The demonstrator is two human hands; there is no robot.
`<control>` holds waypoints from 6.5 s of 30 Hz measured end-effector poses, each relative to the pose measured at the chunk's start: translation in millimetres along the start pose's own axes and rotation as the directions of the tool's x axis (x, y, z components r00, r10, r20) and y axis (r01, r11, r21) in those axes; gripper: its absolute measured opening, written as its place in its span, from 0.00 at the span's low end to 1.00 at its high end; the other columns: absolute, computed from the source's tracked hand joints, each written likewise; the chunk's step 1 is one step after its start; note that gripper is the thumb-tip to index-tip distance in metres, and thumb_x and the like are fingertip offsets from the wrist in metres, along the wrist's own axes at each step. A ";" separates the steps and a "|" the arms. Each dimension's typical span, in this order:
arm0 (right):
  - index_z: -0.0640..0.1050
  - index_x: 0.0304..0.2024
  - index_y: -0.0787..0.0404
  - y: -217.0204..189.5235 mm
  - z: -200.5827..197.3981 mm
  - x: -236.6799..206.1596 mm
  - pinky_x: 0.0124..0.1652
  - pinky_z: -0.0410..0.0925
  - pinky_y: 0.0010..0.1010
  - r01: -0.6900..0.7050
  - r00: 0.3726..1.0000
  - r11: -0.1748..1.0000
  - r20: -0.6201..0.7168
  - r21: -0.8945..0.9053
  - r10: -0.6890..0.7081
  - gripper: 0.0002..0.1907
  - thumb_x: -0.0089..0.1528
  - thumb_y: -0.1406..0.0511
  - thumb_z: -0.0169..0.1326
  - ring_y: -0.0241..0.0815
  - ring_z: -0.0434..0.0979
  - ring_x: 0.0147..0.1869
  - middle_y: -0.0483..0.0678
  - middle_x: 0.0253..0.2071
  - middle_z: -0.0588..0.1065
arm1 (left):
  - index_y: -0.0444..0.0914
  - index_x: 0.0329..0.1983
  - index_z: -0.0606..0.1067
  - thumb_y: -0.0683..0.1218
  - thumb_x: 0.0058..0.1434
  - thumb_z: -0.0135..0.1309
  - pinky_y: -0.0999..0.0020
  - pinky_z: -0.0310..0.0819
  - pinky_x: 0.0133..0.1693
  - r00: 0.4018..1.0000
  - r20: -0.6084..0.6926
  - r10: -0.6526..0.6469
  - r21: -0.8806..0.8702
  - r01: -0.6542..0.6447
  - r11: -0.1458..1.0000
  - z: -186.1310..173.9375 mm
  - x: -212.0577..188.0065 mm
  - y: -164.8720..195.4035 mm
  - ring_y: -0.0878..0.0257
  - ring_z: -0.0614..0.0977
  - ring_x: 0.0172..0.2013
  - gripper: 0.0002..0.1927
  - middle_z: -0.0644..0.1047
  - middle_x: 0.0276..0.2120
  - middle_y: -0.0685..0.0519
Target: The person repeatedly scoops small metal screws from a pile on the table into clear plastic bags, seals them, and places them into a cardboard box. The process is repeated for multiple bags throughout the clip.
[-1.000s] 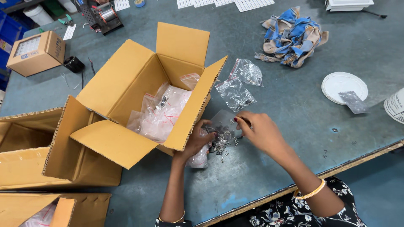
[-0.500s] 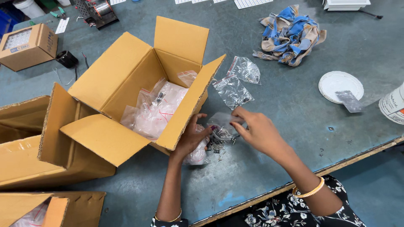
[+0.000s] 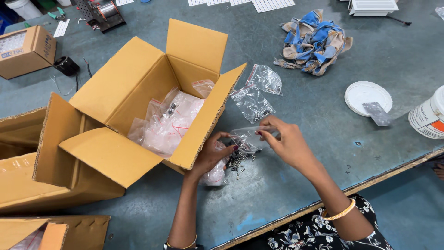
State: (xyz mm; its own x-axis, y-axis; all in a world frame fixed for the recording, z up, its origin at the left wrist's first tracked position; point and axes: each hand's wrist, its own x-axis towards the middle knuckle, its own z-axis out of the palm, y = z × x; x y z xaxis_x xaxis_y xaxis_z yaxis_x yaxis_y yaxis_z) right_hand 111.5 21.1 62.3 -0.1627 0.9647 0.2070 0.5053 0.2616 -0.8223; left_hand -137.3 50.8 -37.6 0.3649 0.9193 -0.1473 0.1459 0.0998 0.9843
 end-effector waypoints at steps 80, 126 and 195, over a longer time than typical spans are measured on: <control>0.77 0.42 0.63 99.1 -47.6 -77.6 0.35 0.68 0.23 -0.503 0.862 0.723 0.340 0.474 0.377 0.10 0.64 0.65 0.48 0.32 0.76 0.35 0.45 0.33 0.80 | 0.31 0.43 0.81 0.44 0.62 0.60 0.72 0.69 0.18 0.989 0.139 -0.053 -0.432 0.109 0.895 69.1 -16.2 35.8 0.73 0.65 0.16 0.12 0.71 0.20 0.58; 0.70 0.22 0.65 42.1 -32.7 -96.4 0.28 0.62 0.28 -0.090 0.963 0.974 0.266 0.206 0.033 0.10 0.57 0.66 0.50 0.34 0.66 0.25 0.44 0.20 0.68 | 0.36 0.28 0.70 0.40 0.54 0.51 0.72 0.75 0.23 0.997 -0.001 0.078 0.033 -0.077 0.996 75.8 -20.3 38.7 0.70 0.78 0.18 0.03 0.74 0.20 0.56; 0.76 0.55 0.63 37.3 -2.7 44.4 0.49 0.76 0.33 -0.007 0.963 0.953 0.259 0.302 -0.075 0.15 0.68 0.64 0.50 0.39 0.81 0.54 0.49 0.52 0.80 | 0.35 0.57 0.72 0.44 0.61 0.57 0.71 0.77 0.22 0.983 -0.177 -0.056 -0.691 -0.083 0.718 31.3 14.5 -6.0 0.64 0.83 0.29 0.21 0.80 0.40 0.48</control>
State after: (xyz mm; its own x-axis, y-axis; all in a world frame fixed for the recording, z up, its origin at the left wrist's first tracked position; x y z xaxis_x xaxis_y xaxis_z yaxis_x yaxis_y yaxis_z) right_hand 125.4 73.7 42.2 -0.4136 0.9021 0.1235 0.2266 0.2334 -0.9456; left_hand -104.2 51.6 -48.7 0.1881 0.9650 -0.1828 -0.5611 0.2583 0.7864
